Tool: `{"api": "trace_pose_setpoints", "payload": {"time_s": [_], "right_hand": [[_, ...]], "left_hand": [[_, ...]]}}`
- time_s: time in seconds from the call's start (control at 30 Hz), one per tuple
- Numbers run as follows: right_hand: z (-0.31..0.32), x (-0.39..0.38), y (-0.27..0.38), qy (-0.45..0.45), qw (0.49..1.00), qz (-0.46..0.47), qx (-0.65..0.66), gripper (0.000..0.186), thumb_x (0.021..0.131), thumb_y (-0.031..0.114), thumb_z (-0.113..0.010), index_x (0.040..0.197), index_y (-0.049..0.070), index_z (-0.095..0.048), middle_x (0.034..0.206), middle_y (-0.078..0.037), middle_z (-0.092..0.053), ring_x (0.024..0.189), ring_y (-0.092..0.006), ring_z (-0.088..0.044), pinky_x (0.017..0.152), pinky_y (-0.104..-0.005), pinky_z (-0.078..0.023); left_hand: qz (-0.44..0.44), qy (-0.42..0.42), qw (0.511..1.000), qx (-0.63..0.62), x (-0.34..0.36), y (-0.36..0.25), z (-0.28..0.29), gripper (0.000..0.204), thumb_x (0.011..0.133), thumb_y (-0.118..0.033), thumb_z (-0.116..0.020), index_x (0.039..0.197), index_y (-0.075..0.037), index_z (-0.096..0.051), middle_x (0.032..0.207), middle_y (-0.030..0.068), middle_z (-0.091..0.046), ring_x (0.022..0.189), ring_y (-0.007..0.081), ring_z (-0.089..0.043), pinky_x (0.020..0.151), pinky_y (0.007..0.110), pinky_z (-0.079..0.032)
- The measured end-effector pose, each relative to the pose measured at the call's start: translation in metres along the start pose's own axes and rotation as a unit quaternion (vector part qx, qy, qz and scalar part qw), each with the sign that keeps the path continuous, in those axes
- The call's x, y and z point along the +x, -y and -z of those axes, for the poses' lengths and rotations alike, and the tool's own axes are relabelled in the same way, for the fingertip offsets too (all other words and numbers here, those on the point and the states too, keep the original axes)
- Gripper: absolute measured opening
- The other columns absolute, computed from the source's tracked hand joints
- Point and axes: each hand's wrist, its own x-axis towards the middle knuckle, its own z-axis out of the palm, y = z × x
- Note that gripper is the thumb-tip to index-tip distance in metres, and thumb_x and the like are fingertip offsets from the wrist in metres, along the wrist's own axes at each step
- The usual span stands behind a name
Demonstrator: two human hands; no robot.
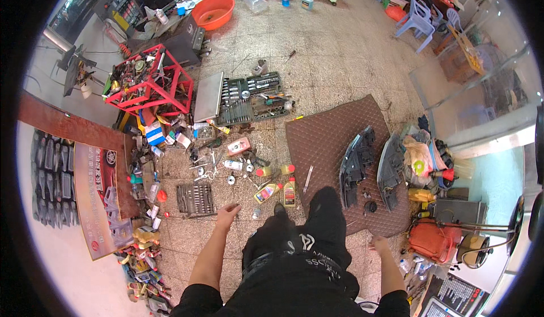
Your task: The person disassembles a car headlight assembly, removes a bulb, and replaces it with a new one. They then reassemble the headlight and place it back on the workbench.
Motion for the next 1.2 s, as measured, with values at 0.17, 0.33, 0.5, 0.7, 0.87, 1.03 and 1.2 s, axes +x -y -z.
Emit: {"api": "trace_pose_setpoints", "payload": {"time_s": [0.17, 0.33, 0.5, 0.7, 0.87, 1.03, 1.2], "right_hand": [[0.025, 0.042, 0.015, -0.002, 0.986, -0.170, 0.007, 0.034, 0.091, 0.029, -0.066, 0.112, 0.002, -0.064, 0.099, -0.016, -0.072, 0.079, -0.0282, -0.072, 0.065, -0.0408, -0.060], [0.028, 0.110, 0.096, 0.223, 0.926, -0.160, -0.260, 0.037, 0.084, 0.027, -0.074, 0.115, 0.010, -0.064, 0.111, -0.010, -0.068, 0.094, -0.0253, -0.070, 0.083, -0.0446, -0.059], [0.047, 0.268, 0.385, 0.245, 0.819, -0.171, -0.490, 0.033, 0.082, 0.026, -0.074, 0.108, 0.005, -0.071, 0.105, -0.015, -0.070, 0.097, -0.0253, -0.070, 0.082, -0.0365, -0.059], [-0.005, 0.405, 0.830, -0.077, 0.838, 0.353, -0.409, 0.035, 0.090, 0.020, -0.063, 0.115, -0.005, -0.065, 0.101, -0.023, -0.069, 0.095, -0.0369, -0.067, 0.081, -0.0438, -0.054], [-0.083, 0.265, 1.006, 0.348, 0.908, 0.233, -0.020, 0.043, 0.096, 0.014, -0.064, 0.133, -0.005, -0.055, 0.117, -0.013, -0.065, 0.095, -0.0217, -0.068, 0.081, -0.0338, -0.058], [-0.077, 0.132, 1.128, 0.463, 0.834, 0.300, 0.024, 0.036, 0.100, 0.012, -0.059, 0.132, -0.005, -0.056, 0.118, -0.014, -0.066, 0.106, -0.0205, -0.066, 0.091, -0.0329, -0.054], [-0.047, 0.084, 1.220, 0.570, 0.746, 0.290, 0.184, 0.036, 0.102, 0.011, -0.054, 0.134, -0.005, -0.053, 0.120, -0.014, -0.066, 0.108, -0.0216, -0.066, 0.093, -0.0339, -0.054]], "left_hand": [[0.032, -0.019, 0.999, 0.015, 0.016, -0.014, -0.010, 0.046, 0.080, -0.030, -0.084, 0.110, 0.003, -0.073, 0.096, 0.0083, -0.073, 0.083, 0.0142, -0.065, 0.075, 0.029, -0.053], [0.035, -0.088, 0.994, -0.055, 0.106, -0.072, -0.033, 0.044, 0.082, -0.026, -0.082, 0.112, 0.004, -0.072, 0.100, 0.0114, -0.073, 0.090, 0.0159, -0.067, 0.080, 0.030, -0.053], [-0.131, -0.093, 0.983, -0.089, 0.239, -0.276, -0.111, 0.038, 0.082, -0.013, -0.081, 0.116, -0.001, -0.070, 0.101, 0.0055, -0.073, 0.090, 0.0128, -0.067, 0.085, 0.028, -0.054], [-0.216, -0.081, 0.972, 0.044, 0.309, -0.556, -0.232, 0.037, 0.078, -0.019, -0.084, 0.111, -0.006, -0.074, 0.097, 0.0031, -0.072, 0.092, 0.0119, -0.066, 0.083, 0.030, -0.052], [-0.282, -0.070, 0.952, 0.096, 0.327, -0.747, -0.288, 0.036, 0.076, -0.017, -0.084, 0.108, -0.003, -0.073, 0.103, 0.0107, -0.073, 0.095, 0.0207, -0.069, 0.085, 0.033, -0.054], [-0.441, -0.075, 0.888, 0.111, 0.337, -0.899, -0.328, 0.038, 0.075, -0.016, -0.083, 0.107, -0.002, -0.068, 0.103, 0.0138, -0.070, 0.092, 0.0304, -0.069, 0.080, 0.036, -0.056], [-0.509, -0.052, 0.847, 0.145, 0.338, -1.001, -0.352, 0.049, 0.070, -0.011, -0.085, 0.115, -0.004, -0.066, 0.104, 0.0113, -0.072, 0.091, 0.0272, -0.071, 0.079, 0.035, -0.056]]}}
